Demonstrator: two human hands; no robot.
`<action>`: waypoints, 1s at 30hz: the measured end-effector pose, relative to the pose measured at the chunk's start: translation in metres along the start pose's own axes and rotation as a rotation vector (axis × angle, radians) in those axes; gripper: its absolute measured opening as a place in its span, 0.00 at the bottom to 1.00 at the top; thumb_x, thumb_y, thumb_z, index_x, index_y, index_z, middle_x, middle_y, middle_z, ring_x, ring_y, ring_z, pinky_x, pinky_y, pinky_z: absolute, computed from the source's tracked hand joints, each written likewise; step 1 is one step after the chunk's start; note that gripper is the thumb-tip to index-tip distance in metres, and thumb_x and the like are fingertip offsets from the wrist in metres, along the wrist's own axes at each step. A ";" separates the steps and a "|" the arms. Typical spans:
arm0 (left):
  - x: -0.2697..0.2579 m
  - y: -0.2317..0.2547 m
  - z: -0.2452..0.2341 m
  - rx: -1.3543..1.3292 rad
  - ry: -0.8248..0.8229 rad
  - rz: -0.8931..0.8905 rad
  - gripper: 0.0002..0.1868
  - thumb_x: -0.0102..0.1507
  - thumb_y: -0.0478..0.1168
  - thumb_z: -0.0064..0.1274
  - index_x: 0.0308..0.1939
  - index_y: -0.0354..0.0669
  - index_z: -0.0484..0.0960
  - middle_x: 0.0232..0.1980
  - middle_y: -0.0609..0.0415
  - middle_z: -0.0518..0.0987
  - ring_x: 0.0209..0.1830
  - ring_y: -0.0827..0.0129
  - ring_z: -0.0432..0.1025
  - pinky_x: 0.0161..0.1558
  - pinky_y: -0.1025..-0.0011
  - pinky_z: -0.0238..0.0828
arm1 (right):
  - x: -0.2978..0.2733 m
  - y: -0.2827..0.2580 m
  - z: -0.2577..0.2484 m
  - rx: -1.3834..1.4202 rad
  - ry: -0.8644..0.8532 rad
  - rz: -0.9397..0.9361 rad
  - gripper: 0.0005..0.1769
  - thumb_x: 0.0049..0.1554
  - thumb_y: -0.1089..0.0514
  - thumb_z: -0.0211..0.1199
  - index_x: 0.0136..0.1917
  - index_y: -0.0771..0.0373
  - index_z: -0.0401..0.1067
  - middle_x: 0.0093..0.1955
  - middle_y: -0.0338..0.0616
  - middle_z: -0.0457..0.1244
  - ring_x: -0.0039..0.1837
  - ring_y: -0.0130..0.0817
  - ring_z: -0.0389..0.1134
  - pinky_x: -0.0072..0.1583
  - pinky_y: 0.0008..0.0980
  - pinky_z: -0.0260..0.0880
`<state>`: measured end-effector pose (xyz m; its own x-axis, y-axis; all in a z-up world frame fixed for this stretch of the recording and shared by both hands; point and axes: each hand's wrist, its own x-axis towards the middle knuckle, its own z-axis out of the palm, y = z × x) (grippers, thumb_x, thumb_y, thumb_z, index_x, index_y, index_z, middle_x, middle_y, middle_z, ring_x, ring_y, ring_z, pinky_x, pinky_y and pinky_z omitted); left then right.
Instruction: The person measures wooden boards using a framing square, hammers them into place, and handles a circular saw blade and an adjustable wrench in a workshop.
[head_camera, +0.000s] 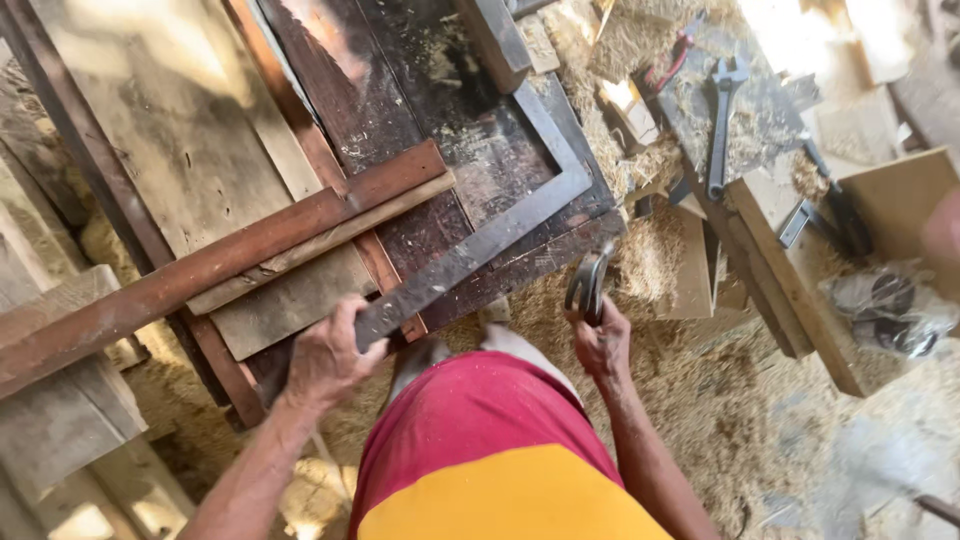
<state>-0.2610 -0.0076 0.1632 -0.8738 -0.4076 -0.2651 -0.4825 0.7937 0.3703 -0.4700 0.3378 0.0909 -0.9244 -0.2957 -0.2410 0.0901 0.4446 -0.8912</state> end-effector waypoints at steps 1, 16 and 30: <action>-0.004 0.005 0.007 0.005 0.070 0.079 0.30 0.57 0.46 0.65 0.57 0.36 0.73 0.40 0.42 0.82 0.26 0.59 0.77 0.24 0.67 0.80 | 0.008 0.000 -0.002 0.001 -0.026 -0.072 0.09 0.61 0.52 0.61 0.46 0.60 0.71 0.34 0.35 0.65 0.31 0.24 0.61 0.33 0.31 0.64; -0.103 -0.054 -0.050 0.421 0.080 0.439 0.43 0.47 0.54 0.69 0.61 0.35 0.75 0.50 0.36 0.84 0.34 0.59 0.81 0.37 0.60 0.81 | 0.109 -0.059 -0.012 -0.323 -0.756 -0.638 0.20 0.58 0.46 0.69 0.57 0.61 0.75 0.57 0.45 0.68 0.61 0.41 0.68 0.66 0.40 0.70; -0.070 -0.141 -0.070 0.628 -0.325 -0.068 0.37 0.49 0.54 0.70 0.62 0.62 0.76 0.47 0.64 0.84 0.47 0.75 0.78 0.54 0.68 0.74 | 0.080 -0.099 -0.007 -0.358 -1.001 -0.511 0.29 0.57 0.35 0.66 0.53 0.64 0.77 0.50 0.54 0.70 0.52 0.50 0.72 0.54 0.47 0.73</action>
<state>-0.1357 -0.1223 0.1915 -0.7337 -0.3881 -0.5577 -0.3246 0.9213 -0.2141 -0.5550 0.2759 0.1621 -0.1057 -0.9690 -0.2233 -0.4628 0.2467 -0.8515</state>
